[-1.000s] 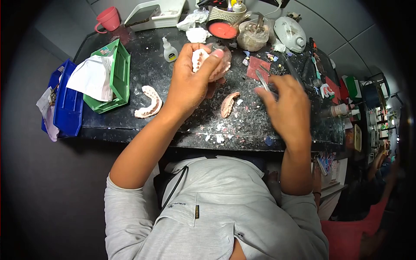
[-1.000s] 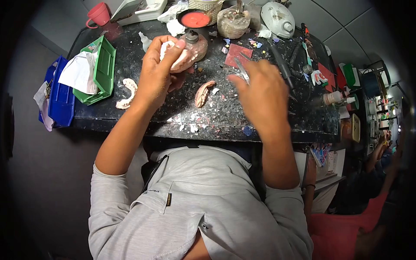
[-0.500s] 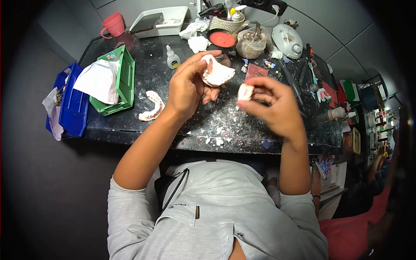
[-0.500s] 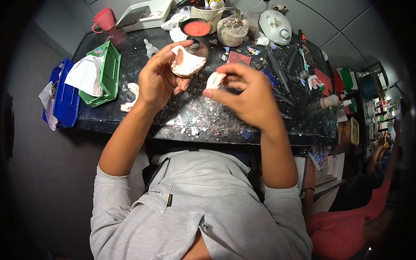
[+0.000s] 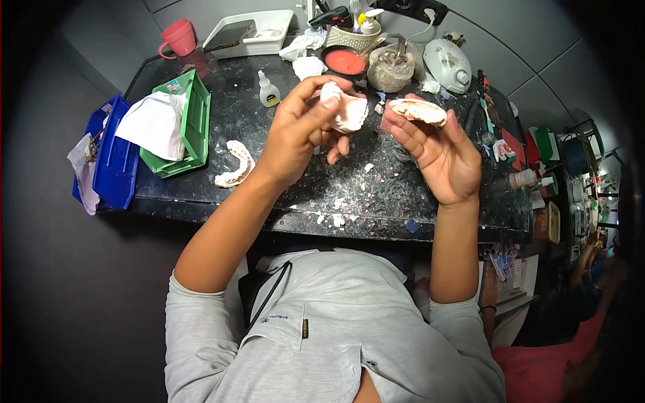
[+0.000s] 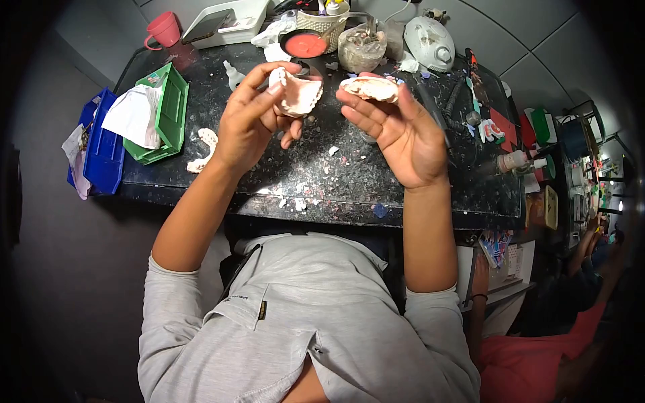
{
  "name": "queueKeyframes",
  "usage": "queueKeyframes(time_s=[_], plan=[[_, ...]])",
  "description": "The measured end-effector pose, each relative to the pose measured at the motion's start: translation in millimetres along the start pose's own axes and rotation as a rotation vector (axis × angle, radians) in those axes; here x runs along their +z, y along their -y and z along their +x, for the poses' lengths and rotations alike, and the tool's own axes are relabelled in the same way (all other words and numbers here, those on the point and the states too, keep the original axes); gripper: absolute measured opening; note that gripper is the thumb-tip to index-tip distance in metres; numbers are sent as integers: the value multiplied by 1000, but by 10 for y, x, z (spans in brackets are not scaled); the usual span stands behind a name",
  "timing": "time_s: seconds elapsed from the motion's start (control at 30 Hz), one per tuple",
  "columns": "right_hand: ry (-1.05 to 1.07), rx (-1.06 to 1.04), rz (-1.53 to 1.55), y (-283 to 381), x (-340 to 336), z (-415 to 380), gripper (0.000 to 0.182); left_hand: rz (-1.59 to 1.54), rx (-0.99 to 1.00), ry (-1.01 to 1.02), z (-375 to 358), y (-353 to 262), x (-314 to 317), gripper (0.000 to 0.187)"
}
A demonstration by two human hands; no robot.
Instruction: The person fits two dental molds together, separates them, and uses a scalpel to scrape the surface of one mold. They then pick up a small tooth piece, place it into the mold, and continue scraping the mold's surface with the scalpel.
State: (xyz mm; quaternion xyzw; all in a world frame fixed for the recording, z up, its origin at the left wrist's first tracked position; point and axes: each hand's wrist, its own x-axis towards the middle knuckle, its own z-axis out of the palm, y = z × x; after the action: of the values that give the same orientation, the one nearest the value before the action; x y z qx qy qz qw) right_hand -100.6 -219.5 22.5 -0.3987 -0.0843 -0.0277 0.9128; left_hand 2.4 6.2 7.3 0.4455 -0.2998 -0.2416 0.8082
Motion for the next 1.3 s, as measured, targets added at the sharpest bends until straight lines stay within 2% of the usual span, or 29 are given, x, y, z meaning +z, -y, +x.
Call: queueKeyframes(time_s=[0.03, 0.07, 0.13, 0.2, 0.27, 0.37, 0.83, 1.13, 1.2, 1.3], plan=[[-4, -78, -124, -38, 17, -9, 49, 97, 25, -12, -9, -12, 30, 38], [-7, -78, -122, -72, 42, -17, 49, 27, 26, 20, -17, -13, 40, 34], [5, -234, -407, -140, 97, -29, 48, 38, 85, 65, -10, 62, 33, 35], [8, -280, -487, -202, 122, -31, 52, 82, 143, 137, 0, 83, 14, 42], [20, -345, -586, -245, 145, -36, 61, 86, 126, 141, -20, 61, 44, 40], [50, -408, -694, -275, 184, -33, 60, 97, 127, 149, -21, 58, 65, 38], [24, -401, -705, -353, 186, -24, 62, 72, 144, 175, -19, 80, 91, 40], [3, -295, -631, -351, 185, -30, 64, 83, 149, 146, -36, 88, 92, 44], [-10, -268, -624, -345, 185, -42, 65, 95, 114, 150, -43, 69, 100, 53], [-19, -266, -643, -349, 196, -45, 65, 148, 164, 148, -43, 92, 109, 53]])
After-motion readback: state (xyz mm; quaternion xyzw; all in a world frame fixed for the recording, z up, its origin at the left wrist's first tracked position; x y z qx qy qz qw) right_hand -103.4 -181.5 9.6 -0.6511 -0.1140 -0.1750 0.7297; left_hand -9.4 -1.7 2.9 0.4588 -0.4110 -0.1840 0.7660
